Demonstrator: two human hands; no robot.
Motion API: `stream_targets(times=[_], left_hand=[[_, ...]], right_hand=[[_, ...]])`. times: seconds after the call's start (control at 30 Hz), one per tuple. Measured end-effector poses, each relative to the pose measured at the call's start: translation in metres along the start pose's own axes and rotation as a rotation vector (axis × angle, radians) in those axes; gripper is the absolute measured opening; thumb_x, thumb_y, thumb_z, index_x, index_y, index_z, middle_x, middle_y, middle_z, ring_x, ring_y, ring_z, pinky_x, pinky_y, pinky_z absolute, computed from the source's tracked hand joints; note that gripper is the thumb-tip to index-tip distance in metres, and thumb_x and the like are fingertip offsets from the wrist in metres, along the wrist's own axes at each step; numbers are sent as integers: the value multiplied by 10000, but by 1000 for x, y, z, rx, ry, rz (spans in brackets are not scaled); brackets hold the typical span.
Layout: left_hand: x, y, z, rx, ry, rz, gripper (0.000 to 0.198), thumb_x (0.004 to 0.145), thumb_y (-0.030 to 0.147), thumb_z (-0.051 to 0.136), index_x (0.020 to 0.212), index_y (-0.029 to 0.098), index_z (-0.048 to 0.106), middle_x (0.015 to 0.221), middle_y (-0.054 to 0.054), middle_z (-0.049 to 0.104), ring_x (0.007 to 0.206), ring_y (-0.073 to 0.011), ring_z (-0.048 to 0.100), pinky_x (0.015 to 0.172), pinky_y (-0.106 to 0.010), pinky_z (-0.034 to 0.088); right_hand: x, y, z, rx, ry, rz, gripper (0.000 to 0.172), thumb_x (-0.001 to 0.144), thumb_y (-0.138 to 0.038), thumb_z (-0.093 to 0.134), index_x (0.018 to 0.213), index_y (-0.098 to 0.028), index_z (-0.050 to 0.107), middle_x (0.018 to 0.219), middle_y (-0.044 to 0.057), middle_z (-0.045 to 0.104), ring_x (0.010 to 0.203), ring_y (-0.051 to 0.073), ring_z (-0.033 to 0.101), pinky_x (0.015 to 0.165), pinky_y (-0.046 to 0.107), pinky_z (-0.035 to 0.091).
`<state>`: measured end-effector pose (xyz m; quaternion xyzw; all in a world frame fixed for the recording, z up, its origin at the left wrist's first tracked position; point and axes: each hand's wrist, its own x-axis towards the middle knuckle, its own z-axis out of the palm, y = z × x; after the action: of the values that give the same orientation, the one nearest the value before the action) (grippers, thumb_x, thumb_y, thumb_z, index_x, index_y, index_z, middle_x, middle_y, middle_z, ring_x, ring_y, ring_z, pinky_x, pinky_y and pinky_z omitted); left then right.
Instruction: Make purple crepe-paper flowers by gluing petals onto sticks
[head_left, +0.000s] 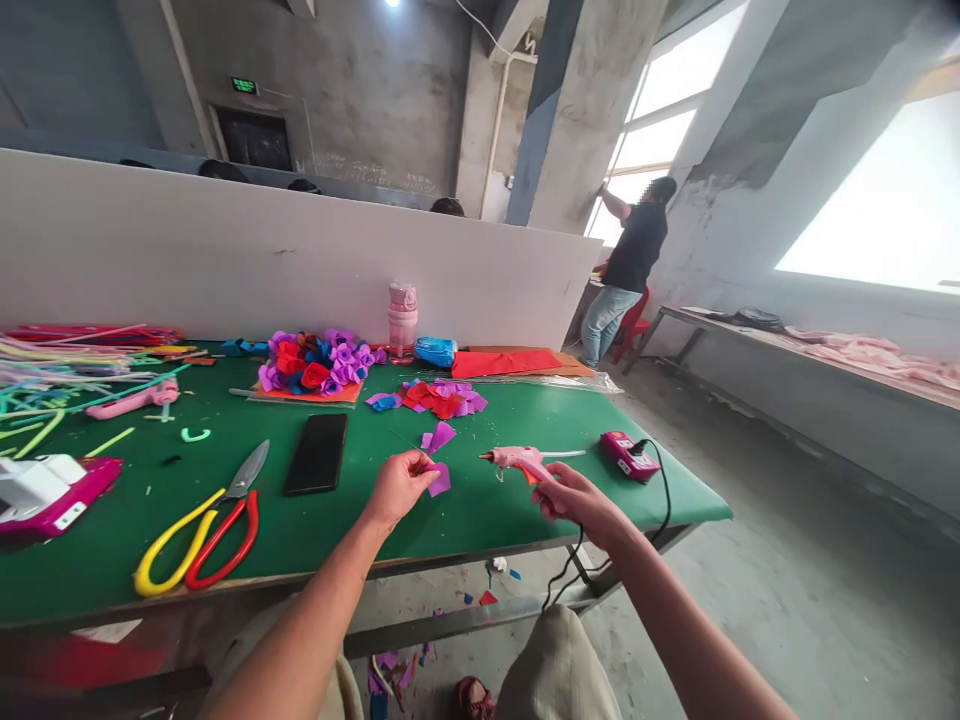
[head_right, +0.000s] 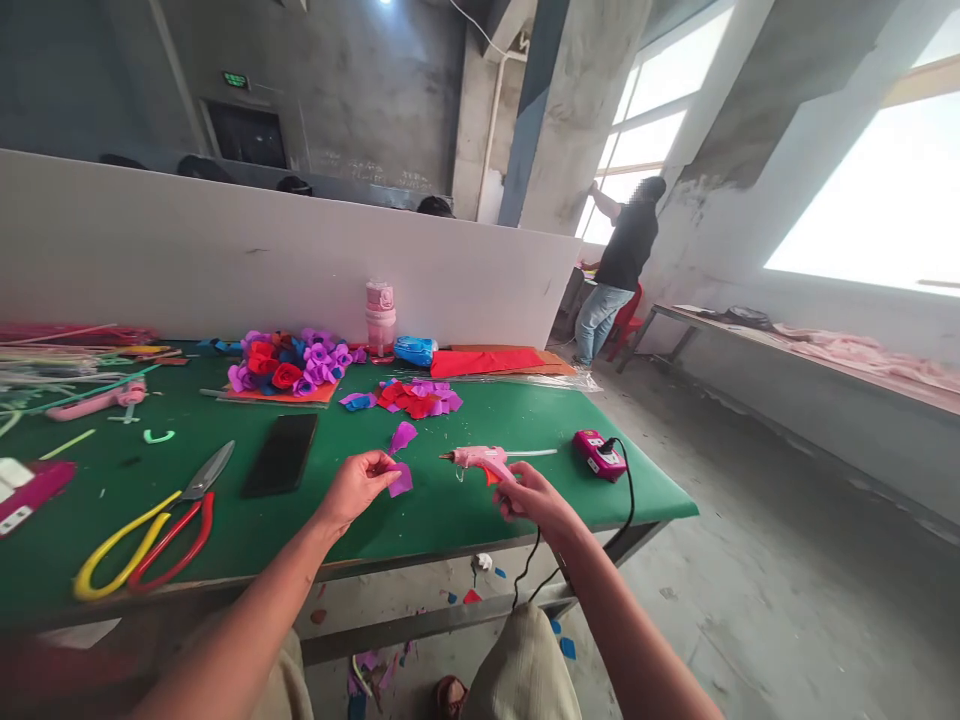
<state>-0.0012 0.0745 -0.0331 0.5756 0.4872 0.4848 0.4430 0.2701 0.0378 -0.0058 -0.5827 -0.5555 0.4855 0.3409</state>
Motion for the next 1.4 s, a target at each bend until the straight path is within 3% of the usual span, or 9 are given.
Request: stream_targets(times=[0.1, 0.17, 0.27, 0.33, 0.53, 0.77, 0.9, 1.03, 1.4], left_hand=[[-2, 5, -1, -71, -21, -62, 214, 571, 341, 712, 572, 163, 593, 546, 15, 578, 527, -112, 494, 552, -238, 397], [-4, 7, -1, -92, -49, -111, 222, 566, 350, 708, 581, 164, 588, 543, 18, 572, 518, -109, 482, 539, -235, 391], [-4, 4, -2, 38, -64, -104, 201, 579, 342, 669, 572, 164, 577, 539, 19, 558, 520, -110, 472, 533, -233, 372], [-4, 0, -2, 154, -48, -76, 168, 577, 308, 645, 541, 164, 566, 524, 21, 544, 520, -113, 459, 528, -234, 350], [-3, -4, -2, 279, -9, -55, 119, 558, 256, 618, 491, 174, 566, 481, 30, 513, 504, -119, 430, 503, -234, 293], [-2, -1, 1, 336, -18, -87, 89, 544, 223, 615, 475, 185, 573, 459, 30, 516, 507, -129, 441, 502, -239, 277], [0, -1, 1, 391, -27, -89, 123, 555, 229, 621, 462, 187, 552, 443, 39, 496, 485, -119, 416, 491, -242, 259], [0, 0, 1, 445, -44, -78, 130, 567, 229, 605, 459, 184, 547, 431, 44, 472, 484, -116, 401, 483, -243, 252], [-1, 4, 0, 514, -75, -107, 130, 589, 253, 591, 493, 169, 570, 475, 26, 523, 520, -121, 443, 502, -246, 289]], right_hand=[[-20, 3, 13, 435, -59, -25, 197, 692, -304, 647, 831, -216, 540, 688, -19, 500, 504, 84, 420, 458, 214, 370], [-30, 5, 22, 619, -137, 26, 189, 727, -380, 615, 799, -212, 566, 691, -2, 468, 504, 96, 392, 448, 229, 379], [-38, 3, 34, 749, -195, 116, 386, 785, -574, 489, 737, -206, 592, 661, 17, 436, 489, 112, 355, 435, 256, 389], [-40, -1, 38, 751, -201, 149, 431, 768, -612, 503, 742, -196, 613, 630, 17, 437, 477, 110, 346, 443, 261, 389], [-48, -16, 37, 506, -136, -28, 405, 778, -557, 562, 980, -210, 615, 598, 12, 539, 400, 91, 298, 413, 263, 296], [-44, -29, 45, 71, -99, -115, 422, 783, -597, 535, 902, -192, 549, 551, -35, 523, 390, 89, 396, 412, 233, 321], [-40, -31, 47, -171, -95, -180, 298, 850, -486, 473, 843, -193, 523, 490, -54, 471, 406, 92, 408, 449, 226, 337], [-38, -32, 50, -397, -92, -251, 199, 875, -376, 441, 802, -198, 494, 553, -25, 520, 481, 109, 451, 516, 233, 350], [-30, -33, 64, -568, -79, -310, 175, 882, -367, 388, 840, -208, 447, 706, 7, 547, 582, 136, 428, 551, 245, 317]])
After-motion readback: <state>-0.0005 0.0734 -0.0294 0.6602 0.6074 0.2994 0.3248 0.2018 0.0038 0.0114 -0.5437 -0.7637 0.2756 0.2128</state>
